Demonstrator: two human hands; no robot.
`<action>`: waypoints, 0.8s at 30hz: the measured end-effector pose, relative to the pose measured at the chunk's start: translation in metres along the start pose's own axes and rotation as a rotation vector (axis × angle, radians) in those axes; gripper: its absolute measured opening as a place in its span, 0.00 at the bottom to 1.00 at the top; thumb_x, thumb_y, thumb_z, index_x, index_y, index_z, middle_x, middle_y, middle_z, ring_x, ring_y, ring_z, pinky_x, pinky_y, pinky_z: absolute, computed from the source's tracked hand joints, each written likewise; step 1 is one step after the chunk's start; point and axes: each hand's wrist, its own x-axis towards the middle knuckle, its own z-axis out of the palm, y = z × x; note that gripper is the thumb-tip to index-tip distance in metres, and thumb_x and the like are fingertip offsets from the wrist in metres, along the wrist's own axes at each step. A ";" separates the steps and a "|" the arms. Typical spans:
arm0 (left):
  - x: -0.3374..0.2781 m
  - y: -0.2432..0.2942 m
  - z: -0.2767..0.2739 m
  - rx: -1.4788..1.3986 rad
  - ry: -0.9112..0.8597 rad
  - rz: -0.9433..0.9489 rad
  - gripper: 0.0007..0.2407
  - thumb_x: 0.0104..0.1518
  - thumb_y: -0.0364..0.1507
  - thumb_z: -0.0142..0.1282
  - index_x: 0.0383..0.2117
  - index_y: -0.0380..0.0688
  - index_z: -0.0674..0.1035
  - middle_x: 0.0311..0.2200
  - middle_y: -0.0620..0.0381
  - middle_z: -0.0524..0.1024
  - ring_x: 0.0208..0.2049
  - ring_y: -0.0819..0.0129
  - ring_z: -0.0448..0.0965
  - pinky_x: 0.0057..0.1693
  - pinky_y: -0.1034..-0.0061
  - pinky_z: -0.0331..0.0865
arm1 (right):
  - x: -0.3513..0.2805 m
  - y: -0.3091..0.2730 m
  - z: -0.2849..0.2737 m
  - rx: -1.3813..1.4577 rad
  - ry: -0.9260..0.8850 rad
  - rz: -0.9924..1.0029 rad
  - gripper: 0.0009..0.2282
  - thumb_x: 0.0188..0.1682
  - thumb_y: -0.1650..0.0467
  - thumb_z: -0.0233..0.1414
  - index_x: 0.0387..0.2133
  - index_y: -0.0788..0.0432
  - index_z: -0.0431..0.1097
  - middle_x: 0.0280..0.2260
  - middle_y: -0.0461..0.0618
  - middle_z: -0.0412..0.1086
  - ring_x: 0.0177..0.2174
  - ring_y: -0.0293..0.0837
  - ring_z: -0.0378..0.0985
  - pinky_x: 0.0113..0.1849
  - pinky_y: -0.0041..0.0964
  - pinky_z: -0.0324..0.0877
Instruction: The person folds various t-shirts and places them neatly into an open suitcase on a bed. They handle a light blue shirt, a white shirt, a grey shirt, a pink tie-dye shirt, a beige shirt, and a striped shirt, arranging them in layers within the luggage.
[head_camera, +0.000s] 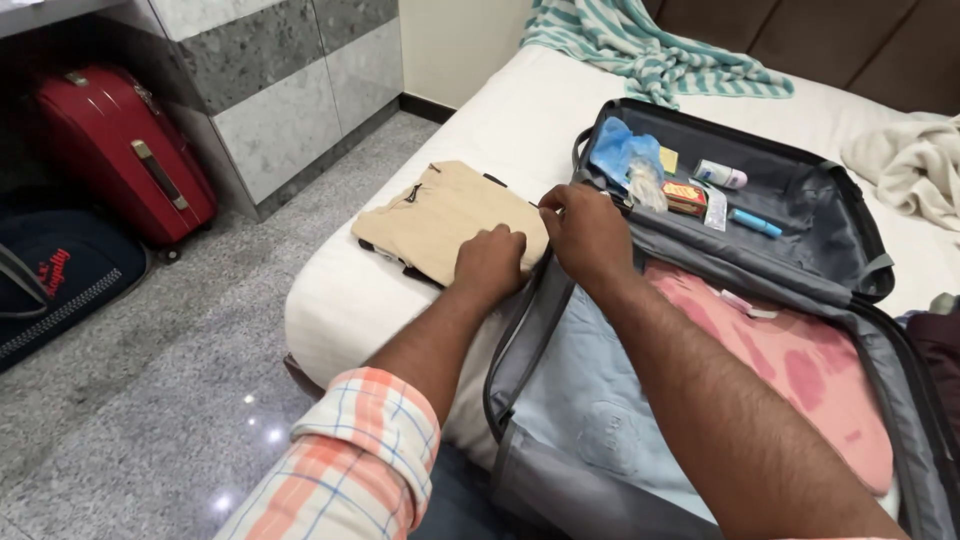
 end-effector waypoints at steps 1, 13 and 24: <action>-0.002 -0.001 0.002 -0.004 -0.002 -0.001 0.14 0.50 0.38 0.67 0.38 0.46 0.83 0.41 0.49 0.80 0.45 0.52 0.80 0.48 0.59 0.75 | 0.000 0.000 0.001 -0.003 -0.004 0.001 0.06 0.48 0.70 0.57 0.34 0.57 0.79 0.36 0.55 0.76 0.37 0.55 0.79 0.39 0.51 0.72; 0.013 -0.015 -0.059 -0.025 0.089 -0.031 0.07 0.58 0.30 0.56 0.38 0.47 0.84 0.42 0.49 0.80 0.46 0.52 0.80 0.50 0.58 0.74 | 0.031 0.031 0.035 -0.126 -0.168 -0.212 0.17 0.39 0.73 0.61 0.45 0.53 0.76 0.44 0.57 0.75 0.48 0.60 0.74 0.49 0.53 0.68; -0.059 -0.065 -0.088 -0.296 -0.089 0.066 0.09 0.55 0.32 0.62 0.39 0.49 0.86 0.38 0.54 0.80 0.43 0.60 0.80 0.51 0.64 0.73 | 0.083 0.046 0.099 -0.163 -0.548 -0.065 0.28 0.47 0.73 0.55 0.65 0.51 0.58 0.44 0.66 0.75 0.47 0.64 0.76 0.50 0.53 0.70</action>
